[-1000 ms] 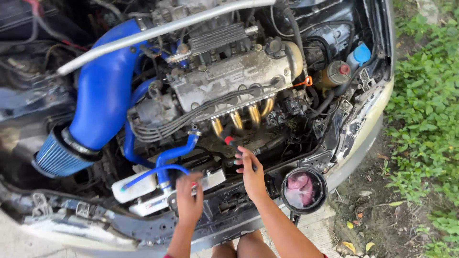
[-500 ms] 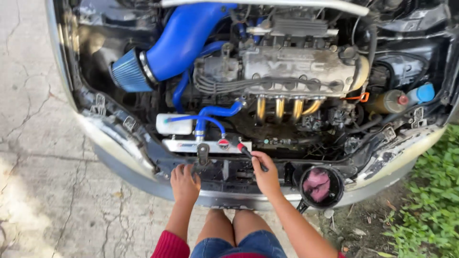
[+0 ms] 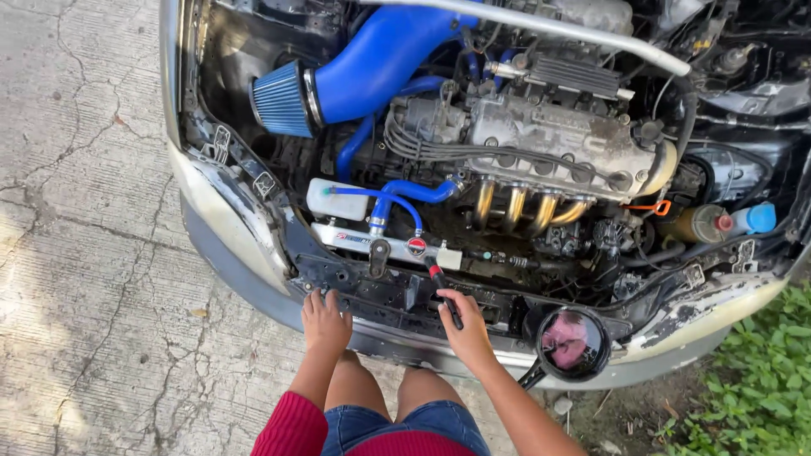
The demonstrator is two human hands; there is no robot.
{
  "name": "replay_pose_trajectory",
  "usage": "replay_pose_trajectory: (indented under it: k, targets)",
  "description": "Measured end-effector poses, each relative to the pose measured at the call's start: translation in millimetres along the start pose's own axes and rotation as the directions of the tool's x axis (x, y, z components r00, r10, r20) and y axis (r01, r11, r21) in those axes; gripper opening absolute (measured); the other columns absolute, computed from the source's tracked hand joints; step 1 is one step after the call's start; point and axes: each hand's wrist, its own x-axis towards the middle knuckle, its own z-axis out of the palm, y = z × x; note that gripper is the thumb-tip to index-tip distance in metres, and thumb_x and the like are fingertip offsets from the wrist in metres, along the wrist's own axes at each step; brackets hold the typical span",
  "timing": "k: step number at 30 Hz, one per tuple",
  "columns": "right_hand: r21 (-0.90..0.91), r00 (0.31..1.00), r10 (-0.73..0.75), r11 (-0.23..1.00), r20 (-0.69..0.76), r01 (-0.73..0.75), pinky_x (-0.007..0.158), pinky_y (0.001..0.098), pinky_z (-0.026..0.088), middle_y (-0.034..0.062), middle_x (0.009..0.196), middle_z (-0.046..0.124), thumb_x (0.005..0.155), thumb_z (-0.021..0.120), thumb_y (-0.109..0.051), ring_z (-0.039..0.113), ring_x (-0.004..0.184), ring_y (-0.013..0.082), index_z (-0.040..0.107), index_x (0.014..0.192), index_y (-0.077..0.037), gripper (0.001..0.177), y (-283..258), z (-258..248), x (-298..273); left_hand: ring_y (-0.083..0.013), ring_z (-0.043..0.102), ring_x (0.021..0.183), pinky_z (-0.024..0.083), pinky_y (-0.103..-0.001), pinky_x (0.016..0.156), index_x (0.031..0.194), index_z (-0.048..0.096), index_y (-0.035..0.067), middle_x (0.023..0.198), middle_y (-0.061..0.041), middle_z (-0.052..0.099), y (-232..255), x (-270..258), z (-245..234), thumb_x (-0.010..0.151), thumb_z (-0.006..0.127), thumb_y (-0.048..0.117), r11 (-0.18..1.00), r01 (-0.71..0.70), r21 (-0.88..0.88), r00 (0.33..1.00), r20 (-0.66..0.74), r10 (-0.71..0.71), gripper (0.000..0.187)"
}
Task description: The person uses a screwdriver to loosen and tighten bolts on the engine cover and the air intake system. They manipulate the blue air intake pipe and the air filter while working on the engine bay.
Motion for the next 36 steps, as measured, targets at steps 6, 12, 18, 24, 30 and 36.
replay_pose_trajectory:
  k: [6, 12, 18, 24, 30, 36]
  targets:
    - [-0.043, 0.998, 0.019, 0.999, -0.065, -0.022, 0.099, 0.0456, 0.054, 0.011, 0.117, 0.059, 0.104, 0.06, -0.029, 0.065, 0.11, 0.0311, 0.067, 0.134, -0.027, 0.031, 2.3, 24.2, -6.3, -0.0382, 0.029, 0.15, 0.033, -0.048, 0.119, 0.15, 0.036, 0.018, 0.158, -0.018, 0.031, -8.6, 31.2, -27.1, 0.087, 0.067, 0.039, 0.999, -0.039, 0.015, 0.978, 0.205, 0.035, 0.074]
    - [-0.073, 0.963, 0.026, 0.996, -0.267, -0.047, 0.104, 0.0433, 0.053, 0.0133, 0.117, 0.061, 0.098, 0.066, -0.029, 0.063, 0.117, 0.0378, 0.072, 0.128, -0.03, 0.031, 12.5, 65.7, -11.0, -0.0406, 0.015, 0.157, 0.028, -0.049, 0.125, 0.165, 0.018, 0.017, 0.167, -0.023, 0.017, -14.4, 68.4, -74.4, 0.089, 0.068, 0.042, 0.97, -0.227, 0.089, 0.896, 0.409, 0.172, 0.095]
    - [0.07, 0.909, 0.044, 0.997, -0.415, -0.017, 0.107, 0.0337, 0.044, 0.0093, 0.116, 0.061, 0.099, 0.058, -0.023, 0.06, 0.115, 0.0234, 0.07, 0.129, -0.021, 0.033, -38.4, 127.1, -27.4, -0.0454, 0.001, 0.157, 0.023, -0.053, 0.124, 0.166, -0.002, 0.018, 0.17, -0.022, -0.012, -48.8, 105.5, -95.6, 0.101, 0.06, 0.035, 0.902, -0.431, -0.033, 0.66, 0.671, 0.34, 0.091]
    - [0.051, 0.951, 0.05, 0.998, -0.304, -0.036, 0.109, 0.0402, 0.046, 0.008, 0.123, 0.059, 0.1, 0.056, -0.028, 0.062, 0.121, 0.0263, 0.068, 0.129, -0.022, 0.032, -66.1, 175.6, -55.1, -0.0449, 0.015, 0.154, 0.024, -0.052, 0.123, 0.163, 0.017, 0.017, 0.171, -0.018, 0.004, -91.6, 121.3, -58.1, 0.095, 0.064, 0.037, 0.82, -0.567, -0.083, 0.66, 0.549, 0.512, 0.084]
    - [0.045, 0.94, 0.016, 0.999, -0.34, -0.001, 0.104, 0.0375, 0.047, 0.0082, 0.118, 0.059, 0.099, 0.057, -0.026, 0.065, 0.112, 0.0261, 0.068, 0.128, -0.022, 0.032, -51.7, 186.1, -56.1, -0.0407, 0.005, 0.157, 0.027, -0.051, 0.123, 0.166, -0.001, 0.016, 0.172, -0.017, -0.008, -77.8, 104.8, -63.0, 0.104, 0.053, 0.043, 0.841, -0.537, -0.068, 0.607, 0.661, 0.441, 0.086]
    - [-0.072, 0.945, -0.059, 0.997, -0.322, 0.038, 0.091, 0.0434, 0.059, 0.008, 0.109, 0.064, 0.098, 0.065, -0.024, 0.071, 0.102, 0.037, 0.071, 0.126, -0.031, 0.029, -62.1, 189.6, -67.3, -0.0474, 0.035, 0.148, 0.046, -0.053, 0.11, 0.154, 0.04, 0.011, 0.164, -0.03, 0.02, -76.0, 47.2, -44.8, 0.088, 0.066, 0.028, 0.82, -0.548, -0.167, 0.763, 0.304, 0.571, 0.073]
